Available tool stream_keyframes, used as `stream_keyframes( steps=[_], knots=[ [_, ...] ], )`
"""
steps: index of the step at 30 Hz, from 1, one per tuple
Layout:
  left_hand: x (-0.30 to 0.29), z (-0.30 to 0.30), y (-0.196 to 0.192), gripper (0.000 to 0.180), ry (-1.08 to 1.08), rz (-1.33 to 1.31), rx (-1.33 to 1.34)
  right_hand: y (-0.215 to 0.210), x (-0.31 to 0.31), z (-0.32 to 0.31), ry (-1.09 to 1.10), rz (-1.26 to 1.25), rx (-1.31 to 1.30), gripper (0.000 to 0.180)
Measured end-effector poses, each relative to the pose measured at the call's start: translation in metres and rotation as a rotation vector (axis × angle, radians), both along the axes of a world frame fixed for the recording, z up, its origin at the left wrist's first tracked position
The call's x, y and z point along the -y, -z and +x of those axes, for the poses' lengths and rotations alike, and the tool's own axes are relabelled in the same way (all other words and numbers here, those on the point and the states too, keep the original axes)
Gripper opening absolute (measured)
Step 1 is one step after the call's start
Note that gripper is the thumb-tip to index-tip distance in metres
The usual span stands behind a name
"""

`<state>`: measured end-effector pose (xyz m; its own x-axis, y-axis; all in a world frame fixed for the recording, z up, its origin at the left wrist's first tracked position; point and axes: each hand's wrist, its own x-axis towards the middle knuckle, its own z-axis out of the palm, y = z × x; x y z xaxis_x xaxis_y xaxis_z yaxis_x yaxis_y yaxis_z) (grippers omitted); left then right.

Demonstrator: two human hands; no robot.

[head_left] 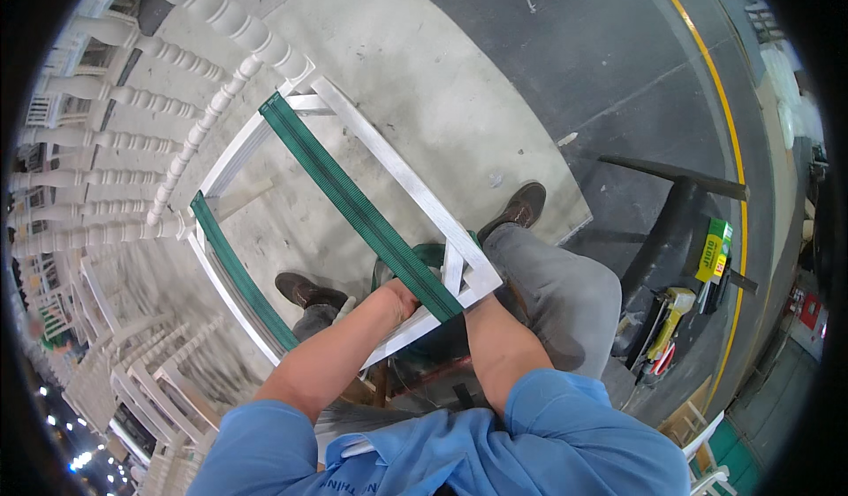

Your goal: The person attaches green fabric slings to the seat frame of a white wooden chair using a staple gun. They position each sling, staple it in place, and trim excess material with scissors.

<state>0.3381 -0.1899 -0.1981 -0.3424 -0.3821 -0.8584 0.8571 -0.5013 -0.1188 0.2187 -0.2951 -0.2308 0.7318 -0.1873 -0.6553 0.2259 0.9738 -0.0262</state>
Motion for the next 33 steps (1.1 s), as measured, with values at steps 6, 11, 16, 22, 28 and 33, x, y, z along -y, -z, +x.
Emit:
stream_keyframes(
  steps=[6,11,16,22,28,33],
  knots=[
    [-0.002,0.008,-0.007,0.03,0.093,-0.059,0.012,-0.023,-0.009,0.003,0.048,-0.105,-0.222,0.043],
    [-0.001,0.006,-0.018,0.029,0.116,-0.039,0.003,0.001,-0.007,0.009,0.052,-0.062,-0.283,0.044],
    [-0.009,0.004,-0.002,0.03,-0.214,0.052,-0.133,0.031,0.0,0.029,0.017,-0.021,-0.333,0.044],
    [-0.021,-0.003,0.053,0.034,-1.183,0.277,-0.909,0.041,0.007,0.045,-0.067,0.005,-0.344,0.045],
    [-0.018,-0.019,0.061,0.022,-1.057,-0.116,-0.441,0.031,-0.005,0.034,-0.151,-0.009,-0.403,0.043],
    [-0.015,-0.005,0.061,0.03,-0.627,-0.041,0.026,0.004,-0.033,0.003,-0.382,-0.018,-0.428,0.043]
  ],
)
